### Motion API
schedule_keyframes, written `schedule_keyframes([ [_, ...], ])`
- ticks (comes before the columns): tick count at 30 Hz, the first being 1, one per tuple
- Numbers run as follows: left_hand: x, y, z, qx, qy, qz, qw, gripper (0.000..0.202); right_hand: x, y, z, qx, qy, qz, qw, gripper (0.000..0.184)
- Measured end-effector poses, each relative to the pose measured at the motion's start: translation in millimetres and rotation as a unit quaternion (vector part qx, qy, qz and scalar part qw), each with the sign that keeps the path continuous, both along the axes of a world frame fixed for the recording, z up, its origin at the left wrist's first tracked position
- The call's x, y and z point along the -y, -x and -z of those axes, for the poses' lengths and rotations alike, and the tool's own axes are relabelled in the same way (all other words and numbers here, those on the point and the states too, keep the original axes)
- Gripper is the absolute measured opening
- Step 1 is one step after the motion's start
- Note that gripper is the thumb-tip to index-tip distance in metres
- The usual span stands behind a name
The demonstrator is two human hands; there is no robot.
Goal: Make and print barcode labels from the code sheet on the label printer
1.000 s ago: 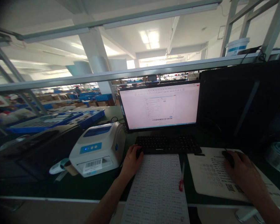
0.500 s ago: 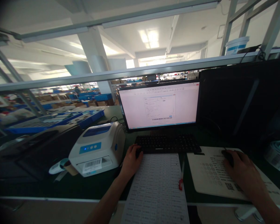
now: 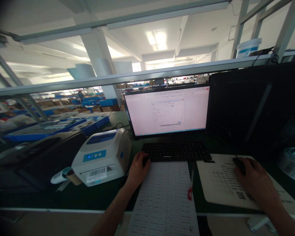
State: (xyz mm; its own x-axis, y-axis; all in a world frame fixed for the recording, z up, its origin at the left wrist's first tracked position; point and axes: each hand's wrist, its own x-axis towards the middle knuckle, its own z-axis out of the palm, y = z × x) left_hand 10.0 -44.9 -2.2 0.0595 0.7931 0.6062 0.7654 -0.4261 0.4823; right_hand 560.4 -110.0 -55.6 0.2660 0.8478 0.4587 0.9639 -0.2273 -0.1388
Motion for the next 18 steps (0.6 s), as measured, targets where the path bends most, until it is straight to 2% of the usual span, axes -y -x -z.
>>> schedule_keyframes([
  [7, -0.3, -0.1, -0.2, 0.003, 0.002, 0.005, 1.000, 0.024, -1.5, 1.2, -1.6, -0.019, 0.017, 0.005, 1.000, 0.069],
  [18, 0.4, 0.3, -0.9, 0.011, 0.015, 0.006, 1.000, 0.023, -2.3, 0.4, 0.2, -0.015, -0.006, -0.010, 1.000, 0.069],
])
